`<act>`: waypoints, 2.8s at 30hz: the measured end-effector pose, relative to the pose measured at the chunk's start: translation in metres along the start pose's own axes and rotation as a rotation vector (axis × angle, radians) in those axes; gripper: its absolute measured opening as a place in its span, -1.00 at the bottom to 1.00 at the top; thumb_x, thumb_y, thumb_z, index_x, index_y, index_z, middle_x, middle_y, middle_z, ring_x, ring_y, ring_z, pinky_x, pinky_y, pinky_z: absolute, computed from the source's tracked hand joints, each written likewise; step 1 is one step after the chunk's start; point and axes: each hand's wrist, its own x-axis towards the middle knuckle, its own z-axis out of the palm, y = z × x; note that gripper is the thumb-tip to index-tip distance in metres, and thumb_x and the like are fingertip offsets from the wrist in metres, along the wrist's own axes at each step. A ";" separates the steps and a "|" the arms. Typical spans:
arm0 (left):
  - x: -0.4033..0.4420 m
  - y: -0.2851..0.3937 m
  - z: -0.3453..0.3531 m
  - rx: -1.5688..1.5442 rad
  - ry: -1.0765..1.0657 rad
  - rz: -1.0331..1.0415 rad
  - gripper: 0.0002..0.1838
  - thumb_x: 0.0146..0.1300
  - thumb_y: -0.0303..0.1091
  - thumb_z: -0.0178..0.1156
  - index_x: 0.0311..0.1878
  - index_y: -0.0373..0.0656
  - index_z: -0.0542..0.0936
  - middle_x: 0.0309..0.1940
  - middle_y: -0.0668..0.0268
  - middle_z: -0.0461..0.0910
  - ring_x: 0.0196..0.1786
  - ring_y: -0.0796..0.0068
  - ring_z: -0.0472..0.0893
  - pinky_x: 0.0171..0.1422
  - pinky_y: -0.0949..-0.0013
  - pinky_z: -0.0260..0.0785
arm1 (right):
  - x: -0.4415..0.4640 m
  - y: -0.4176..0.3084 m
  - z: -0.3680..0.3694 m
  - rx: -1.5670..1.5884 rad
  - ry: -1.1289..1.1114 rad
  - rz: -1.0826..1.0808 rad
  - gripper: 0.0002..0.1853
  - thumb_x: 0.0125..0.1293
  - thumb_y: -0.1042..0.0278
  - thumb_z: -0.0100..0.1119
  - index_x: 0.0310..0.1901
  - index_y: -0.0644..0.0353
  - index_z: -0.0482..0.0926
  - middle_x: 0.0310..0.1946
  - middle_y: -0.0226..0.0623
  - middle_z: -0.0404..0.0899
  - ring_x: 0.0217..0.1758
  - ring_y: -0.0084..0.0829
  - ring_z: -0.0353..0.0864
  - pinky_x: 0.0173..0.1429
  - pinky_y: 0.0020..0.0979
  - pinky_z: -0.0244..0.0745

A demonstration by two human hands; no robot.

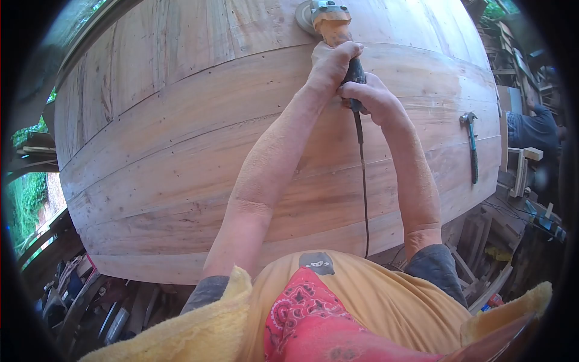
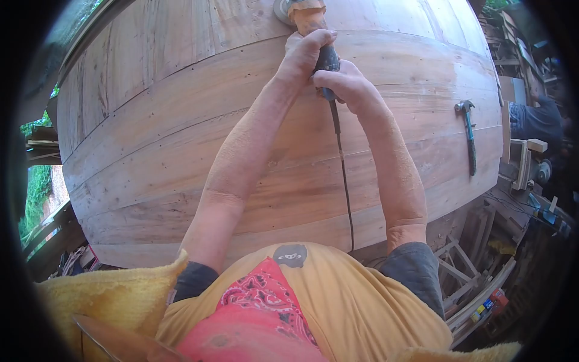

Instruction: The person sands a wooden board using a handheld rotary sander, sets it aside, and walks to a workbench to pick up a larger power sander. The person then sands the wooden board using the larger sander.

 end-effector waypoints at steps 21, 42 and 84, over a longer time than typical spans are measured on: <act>-0.009 -0.026 0.025 -0.020 0.011 0.095 -0.78 0.13 -0.28 0.47 -0.31 -0.17 0.64 -0.41 0.39 0.66 -0.39 0.57 0.61 -0.22 0.36 0.51 | -0.009 0.015 -0.031 -0.039 -0.032 0.037 -0.72 0.15 0.29 0.39 -0.18 0.26 0.61 -0.39 -0.41 0.58 -0.36 -0.56 0.52 -0.26 -0.47 0.42; -0.020 0.010 -0.029 -0.060 0.079 0.054 -0.77 0.18 -0.28 0.45 -0.21 -0.16 0.63 -0.36 0.39 0.61 -0.41 0.58 0.54 -0.30 0.36 0.44 | 0.011 -0.011 0.021 -0.179 -0.116 0.045 -0.64 0.15 0.20 0.41 -0.11 0.27 0.63 -0.36 -0.38 0.59 -0.34 -0.51 0.58 -0.17 -0.37 0.57; -0.211 0.028 -0.017 -0.246 -0.271 -0.094 -0.55 0.31 -0.12 0.33 -0.02 -0.36 0.54 -0.29 0.09 0.66 -0.26 0.23 0.76 -0.09 0.16 0.71 | -0.226 0.075 0.085 0.466 -0.089 -0.512 -0.55 0.51 0.38 0.38 0.28 0.40 0.47 0.11 -0.26 0.66 0.25 -0.52 0.59 0.36 -0.35 0.53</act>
